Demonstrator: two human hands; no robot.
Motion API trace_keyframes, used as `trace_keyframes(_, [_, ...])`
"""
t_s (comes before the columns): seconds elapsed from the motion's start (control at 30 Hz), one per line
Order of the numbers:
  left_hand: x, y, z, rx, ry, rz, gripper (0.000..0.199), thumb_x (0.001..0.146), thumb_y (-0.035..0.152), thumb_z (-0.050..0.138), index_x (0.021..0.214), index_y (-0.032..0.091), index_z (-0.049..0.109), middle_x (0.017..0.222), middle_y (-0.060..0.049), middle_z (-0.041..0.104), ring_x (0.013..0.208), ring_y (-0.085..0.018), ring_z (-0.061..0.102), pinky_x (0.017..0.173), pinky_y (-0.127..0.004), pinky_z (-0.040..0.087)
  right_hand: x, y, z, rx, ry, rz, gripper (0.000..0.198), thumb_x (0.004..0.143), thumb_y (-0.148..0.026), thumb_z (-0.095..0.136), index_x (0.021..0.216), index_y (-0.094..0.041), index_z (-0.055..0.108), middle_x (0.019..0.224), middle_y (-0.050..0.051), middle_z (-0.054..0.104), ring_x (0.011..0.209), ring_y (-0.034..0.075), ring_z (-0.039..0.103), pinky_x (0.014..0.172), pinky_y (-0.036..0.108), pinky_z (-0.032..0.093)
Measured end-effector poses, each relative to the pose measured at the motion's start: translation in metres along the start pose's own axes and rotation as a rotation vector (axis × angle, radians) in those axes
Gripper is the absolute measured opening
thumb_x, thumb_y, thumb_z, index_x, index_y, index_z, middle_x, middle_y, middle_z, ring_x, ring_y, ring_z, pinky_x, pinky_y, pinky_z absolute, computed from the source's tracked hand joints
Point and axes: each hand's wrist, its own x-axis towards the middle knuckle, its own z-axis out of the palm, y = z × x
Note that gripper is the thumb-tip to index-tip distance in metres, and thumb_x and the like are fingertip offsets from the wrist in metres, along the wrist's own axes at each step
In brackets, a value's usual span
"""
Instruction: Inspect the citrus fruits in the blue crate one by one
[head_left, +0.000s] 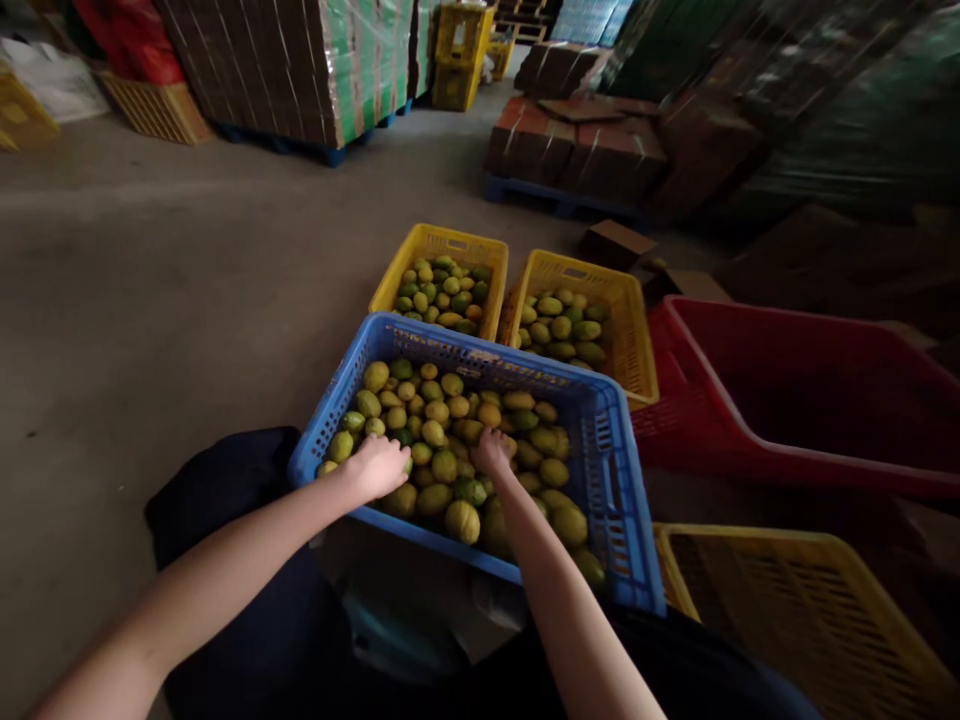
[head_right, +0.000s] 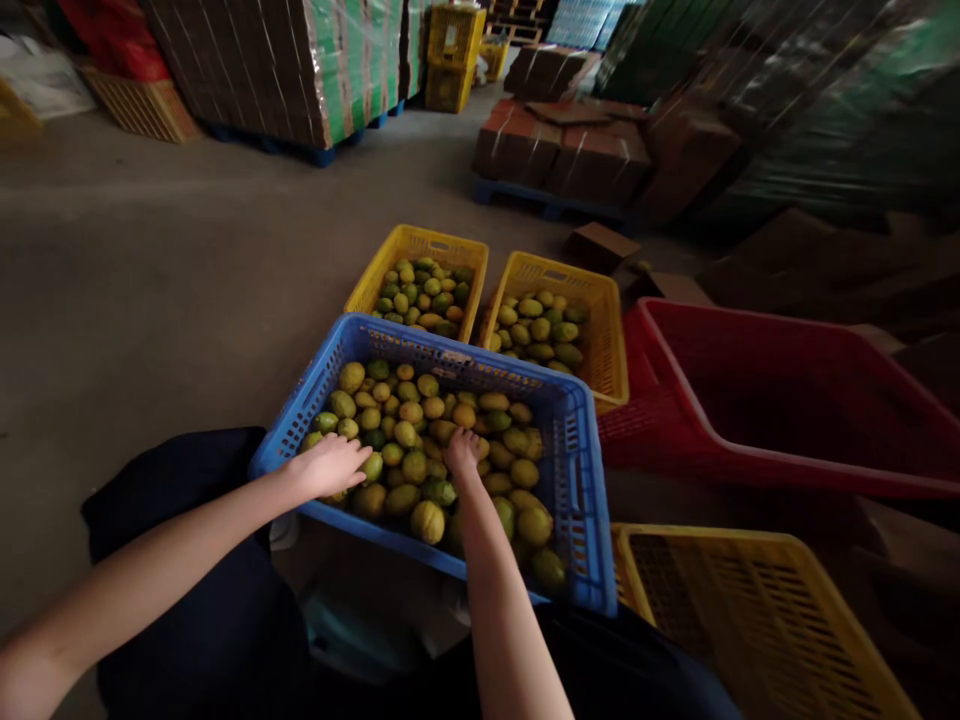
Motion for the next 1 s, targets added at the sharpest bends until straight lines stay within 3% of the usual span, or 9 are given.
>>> trace_keyframes(0.17, [-0.010, 0.001, -0.010, -0.076, 0.013, 0.069, 0.038, 0.091, 0.031, 0.056, 0.123, 0.011, 0.064, 0.108, -0.022, 0.071, 0.101, -0.034, 0.067, 0.090, -0.042, 0.046, 0.005, -0.005, -0.006, -0.130, 0.082, -0.075, 0.026, 0.079, -0.031, 0.076, 0.090, -0.020, 0.056, 0.109, 0.018, 0.066, 0.133, 0.037, 0.043, 0.094, 0.042, 0.044])
trace_keyframes(0.33, [-0.012, 0.014, -0.032, -0.835, 0.115, 0.087, 0.033, 0.094, 0.035, 0.049, 0.121, 0.022, 0.061, 0.113, -0.011, 0.072, 0.105, -0.027, 0.067, 0.094, -0.037, 0.047, -0.002, -0.031, -0.035, -0.224, -0.009, -0.166, 0.037, 0.071, -0.049, 0.079, 0.087, -0.019, 0.064, 0.098, 0.013, 0.071, 0.111, 0.035, 0.060, 0.091, 0.037, 0.045])
trace_keyframes(0.43, [-0.006, 0.018, -0.041, -1.520, 0.058, -0.110, 0.029, 0.097, 0.039, 0.041, 0.105, 0.018, 0.061, 0.103, -0.009, 0.072, 0.087, -0.020, 0.070, 0.087, -0.033, 0.052, -0.027, -0.071, -0.070, -0.202, -0.061, -0.496, 0.049, 0.071, -0.055, 0.077, 0.100, -0.018, 0.067, 0.097, 0.008, 0.071, 0.095, 0.029, 0.063, 0.087, 0.037, 0.048])
trace_keyframes(0.53, [-0.001, 0.016, -0.042, -2.051, -0.056, -0.312, 0.038, 0.098, 0.041, 0.033, 0.096, 0.014, 0.059, 0.093, -0.011, 0.071, 0.079, -0.019, 0.070, 0.083, -0.034, 0.055, -0.075, -0.123, -0.102, -0.079, -0.094, -0.890, 0.064, 0.063, -0.051, 0.083, 0.115, -0.018, 0.066, 0.109, 0.008, 0.069, 0.104, 0.031, 0.062, 0.097, 0.044, 0.047])
trace_keyframes(0.6, [-0.002, 0.015, -0.044, -2.275, -0.048, -0.360, 0.043, 0.098, 0.043, 0.030, 0.099, 0.012, 0.060, 0.093, -0.012, 0.071, 0.084, -0.022, 0.071, 0.084, -0.036, 0.056, -0.114, -0.157, -0.113, -0.010, -0.191, -1.012, 0.065, 0.056, -0.043, 0.090, 0.113, -0.020, 0.069, 0.113, 0.007, 0.069, 0.114, 0.032, 0.059, 0.105, 0.047, 0.043])
trace_keyframes(0.7, [-0.010, 0.018, -0.053, -2.435, 0.002, -0.338, 0.044, 0.096, 0.045, 0.033, 0.109, 0.012, 0.060, 0.100, -0.014, 0.072, 0.097, -0.026, 0.070, 0.084, -0.038, 0.057, -0.158, -0.190, -0.113, 0.189, -0.444, -0.934, 0.045, 0.058, -0.034, 0.090, 0.098, -0.021, 0.073, 0.104, 0.005, 0.071, 0.117, 0.030, 0.059, 0.111, 0.049, 0.039])
trace_keyframes(0.8, [-0.020, 0.020, -0.063, -2.508, 0.070, -0.375, 0.036, 0.095, 0.037, 0.039, 0.112, 0.013, 0.060, 0.103, -0.013, 0.072, 0.101, -0.026, 0.070, 0.083, -0.039, 0.059, -0.155, -0.193, -0.110, 0.228, -0.542, -0.881, 0.033, 0.062, -0.032, 0.088, 0.089, -0.021, 0.073, 0.102, 0.004, 0.072, 0.114, 0.028, 0.062, 0.111, 0.048, 0.040])
trace_keyframes(0.9, [-0.026, 0.016, -0.068, -2.555, 0.168, -0.422, 0.031, 0.092, 0.031, 0.042, 0.111, 0.016, 0.061, 0.099, -0.011, 0.073, 0.098, -0.025, 0.071, 0.082, -0.040, 0.060, -0.104, -0.164, -0.117, -0.028, -0.341, -0.917, 0.036, 0.071, -0.038, 0.082, 0.101, -0.022, 0.074, 0.108, 0.003, 0.072, 0.108, 0.027, 0.065, 0.104, 0.045, 0.047])
trace_keyframes(1.0, [-0.030, 0.006, -0.067, -2.616, 0.271, -0.378, 0.033, 0.088, 0.029, 0.047, 0.113, 0.015, 0.065, 0.094, -0.009, 0.074, 0.092, -0.023, 0.071, 0.081, -0.037, 0.060, -0.039, -0.113, -0.128, -0.363, -0.082, -0.624, 0.025, 0.084, -0.033, 0.069, 0.104, -0.019, 0.072, 0.106, 0.006, 0.075, 0.102, 0.026, 0.067, 0.095, 0.040, 0.050])
